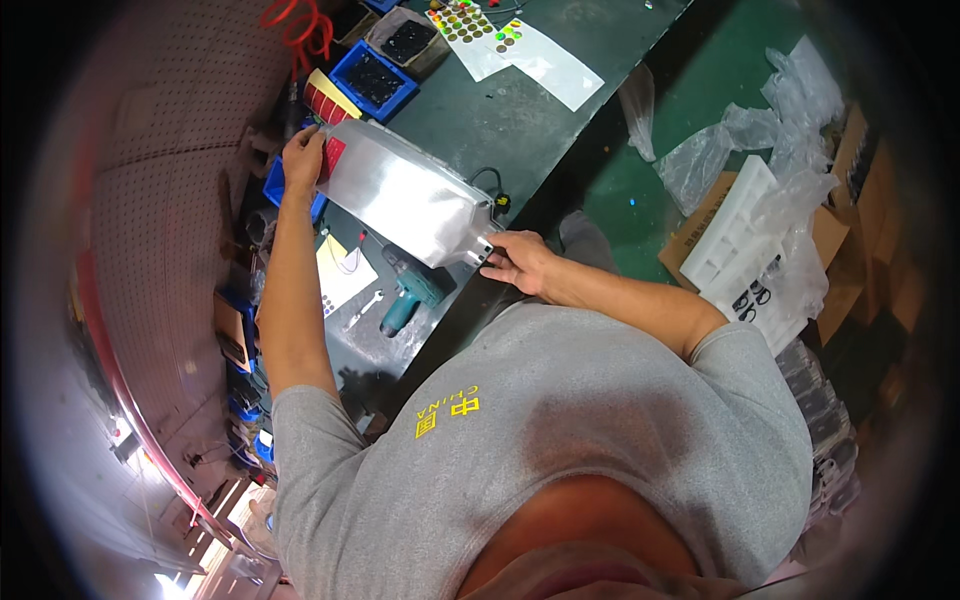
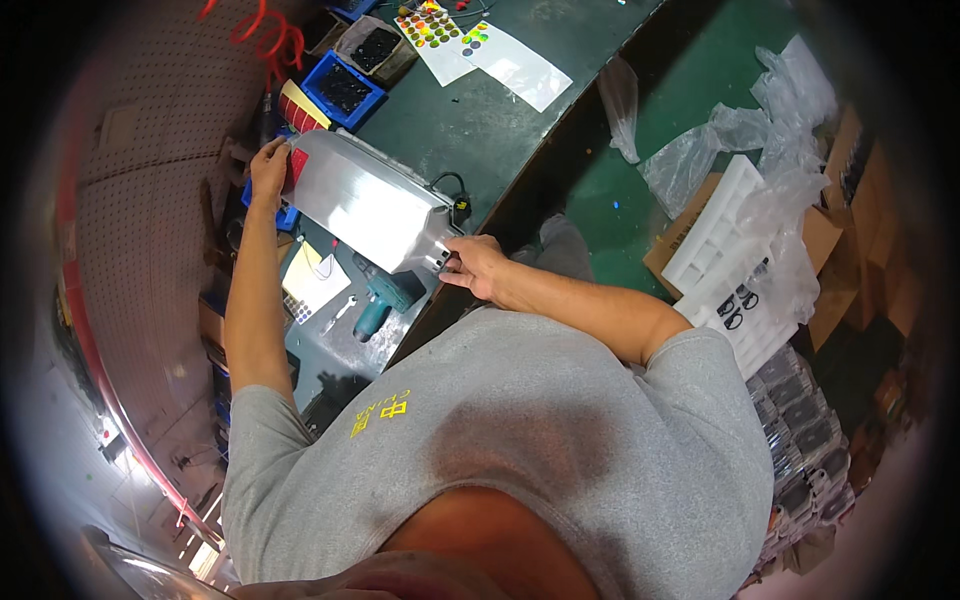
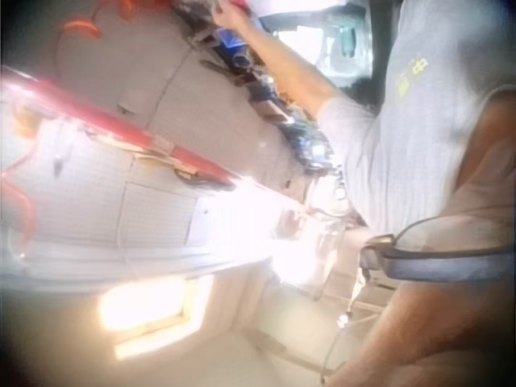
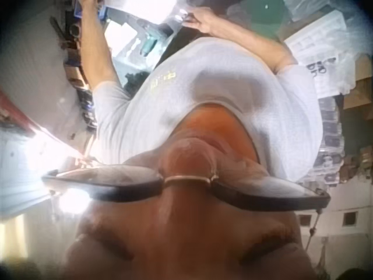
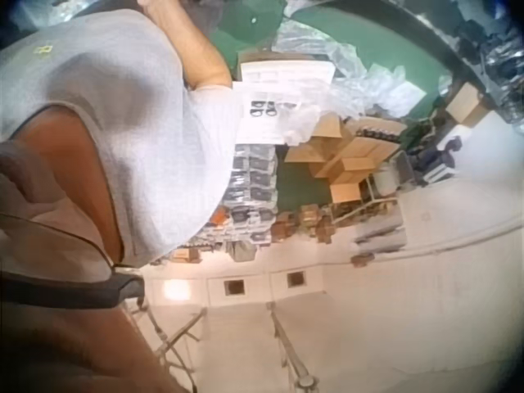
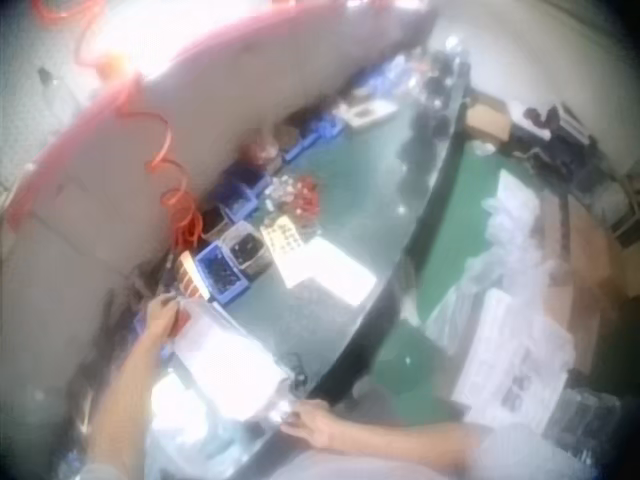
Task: The person assembles a silver metal electronic device on a green workbench. They attach a black cable, use a cordless drill to fasten screws, and apply colored stickers to the device. The person then places the finished unit on a cardboard sheet with other similar units.
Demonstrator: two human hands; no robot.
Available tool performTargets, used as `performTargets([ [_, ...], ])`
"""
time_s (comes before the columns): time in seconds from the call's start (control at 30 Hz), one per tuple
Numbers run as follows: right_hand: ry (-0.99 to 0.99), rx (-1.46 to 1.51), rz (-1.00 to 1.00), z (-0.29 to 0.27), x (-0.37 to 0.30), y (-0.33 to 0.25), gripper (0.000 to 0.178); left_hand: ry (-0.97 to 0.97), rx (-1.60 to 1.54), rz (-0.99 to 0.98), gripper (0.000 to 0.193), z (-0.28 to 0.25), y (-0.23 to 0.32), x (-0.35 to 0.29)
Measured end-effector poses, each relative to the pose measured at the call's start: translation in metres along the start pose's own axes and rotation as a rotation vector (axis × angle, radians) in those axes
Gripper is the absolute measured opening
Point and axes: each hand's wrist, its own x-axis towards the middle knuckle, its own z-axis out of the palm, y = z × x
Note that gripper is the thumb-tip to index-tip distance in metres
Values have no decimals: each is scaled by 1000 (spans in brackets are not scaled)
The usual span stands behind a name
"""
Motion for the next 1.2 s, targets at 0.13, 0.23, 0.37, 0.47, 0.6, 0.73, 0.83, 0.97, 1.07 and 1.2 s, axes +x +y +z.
performTargets([
  [0.13,21,2,-18,-7,16,3,13,-30,0,-26,46,10,0,2],
  [0.23,17,-3,-20,-10,21,4,13,-37,-32,-35,47,10,-6,1],
  [0.37,30,-2,-24,-13,17,3,14,-73,-27,-45,48,11,-12,6],
  [0.47,10,-102,-17,-13,11,0,18,-91,23,-38,50,12,-8,10],
  [0.6,-50,-210,-4,-17,15,0,22,-210,-30,-105,48,9,-29,29],
  [0.73,-34,-288,-64,-20,23,0,21,-338,-44,-335,47,14,-3,26],
  [0.83,-31,-337,-78,-16,20,-2,20,-367,-28,-431,44,11,-4,33],
  [0.97,-34,-351,-121,-18,25,-3,21,-371,-61,-406,43,15,11,25],
  [1.07,-90,-379,-98,-23,22,-7,24,-302,-117,-304,43,17,-2,27],
  [1.2,-147,-514,-83,-28,25,-11,25,47,-146,35,42,8,-55,26],
])
